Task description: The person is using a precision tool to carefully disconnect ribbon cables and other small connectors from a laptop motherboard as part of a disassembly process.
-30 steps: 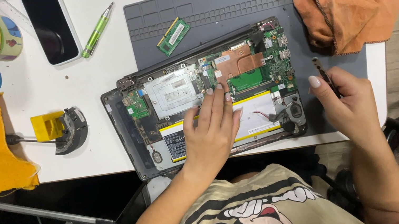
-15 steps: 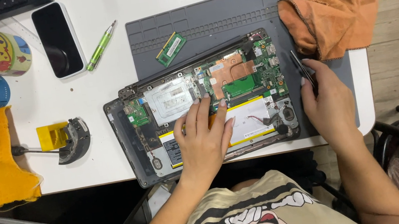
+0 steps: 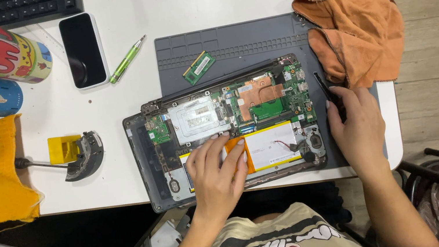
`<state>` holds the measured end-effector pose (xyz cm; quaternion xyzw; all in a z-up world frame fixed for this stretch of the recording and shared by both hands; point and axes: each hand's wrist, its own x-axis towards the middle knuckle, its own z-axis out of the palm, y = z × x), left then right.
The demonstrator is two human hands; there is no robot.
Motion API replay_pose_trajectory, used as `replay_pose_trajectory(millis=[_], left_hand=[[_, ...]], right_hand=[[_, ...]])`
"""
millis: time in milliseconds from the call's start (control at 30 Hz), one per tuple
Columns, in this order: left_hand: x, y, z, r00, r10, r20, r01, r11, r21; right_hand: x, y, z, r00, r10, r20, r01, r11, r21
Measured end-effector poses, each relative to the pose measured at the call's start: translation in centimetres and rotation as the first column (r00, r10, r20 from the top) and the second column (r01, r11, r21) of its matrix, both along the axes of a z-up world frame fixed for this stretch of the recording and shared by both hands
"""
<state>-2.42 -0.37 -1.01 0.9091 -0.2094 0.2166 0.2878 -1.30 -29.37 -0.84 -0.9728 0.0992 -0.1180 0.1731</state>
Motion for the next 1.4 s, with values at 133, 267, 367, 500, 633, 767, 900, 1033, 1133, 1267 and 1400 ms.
replay_pose_trajectory(millis=[133,267,367,500,633,767,900,1033,1133,1267,1400], left_hand=[[-1.1,0.5,-1.9,0.997,0.048,0.053,-0.045,0.998,-0.05],[-1.5,1.2,-2.4,0.989,0.127,0.081,-0.115,0.984,-0.137],[-1.6,1.7,-2.5,0.977,0.175,0.121,-0.153,0.973,-0.171],[-1.5,1.6,-3.2,0.967,0.194,0.167,-0.165,0.971,-0.173],[-1.6,1.6,-3.4,0.964,0.201,0.176,-0.17,0.969,-0.177],[-1.6,1.6,-3.7,0.966,0.195,0.172,-0.161,0.967,-0.195],[-1.5,1.6,-4.0,0.96,0.202,0.195,-0.17,0.971,-0.171],[-1.3,1.6,-4.1,0.951,0.223,0.214,-0.189,0.968,-0.165],[-1.7,1.4,-4.3,0.951,0.229,0.21,-0.202,0.969,-0.141],[-1.6,1.5,-4.0,0.954,0.215,0.207,-0.19,0.972,-0.136],[-1.8,1.5,-3.4,0.961,0.206,0.187,-0.183,0.974,-0.134]], right_hand=[[-0.1,-0.2,-0.8,1.0,-0.001,0.014,0.0,1.0,0.012],[-0.5,-0.4,-1.9,0.995,0.01,0.096,-0.014,0.999,0.043],[-0.9,-0.6,-2.6,0.986,0.036,0.163,-0.048,0.996,0.07],[-0.9,-0.6,-2.6,0.968,0.078,0.237,-0.107,0.988,0.114],[1.1,0.9,0.5,0.946,0.15,0.286,-0.205,0.964,0.171],[5.3,2.1,2.7,0.814,0.425,0.396,-0.477,0.878,0.038],[10.2,2.5,1.9,0.721,0.65,0.238,-0.656,0.752,-0.065],[12.1,2.1,1.7,0.721,0.661,0.209,-0.679,0.733,0.022],[11.8,2.3,2.4,0.77,0.615,0.172,-0.638,0.749,0.177],[13.7,1.4,-0.1,0.856,0.486,0.179,-0.517,0.807,0.285],[15.3,0.6,-2.9,0.938,0.325,0.12,-0.347,0.881,0.323]])
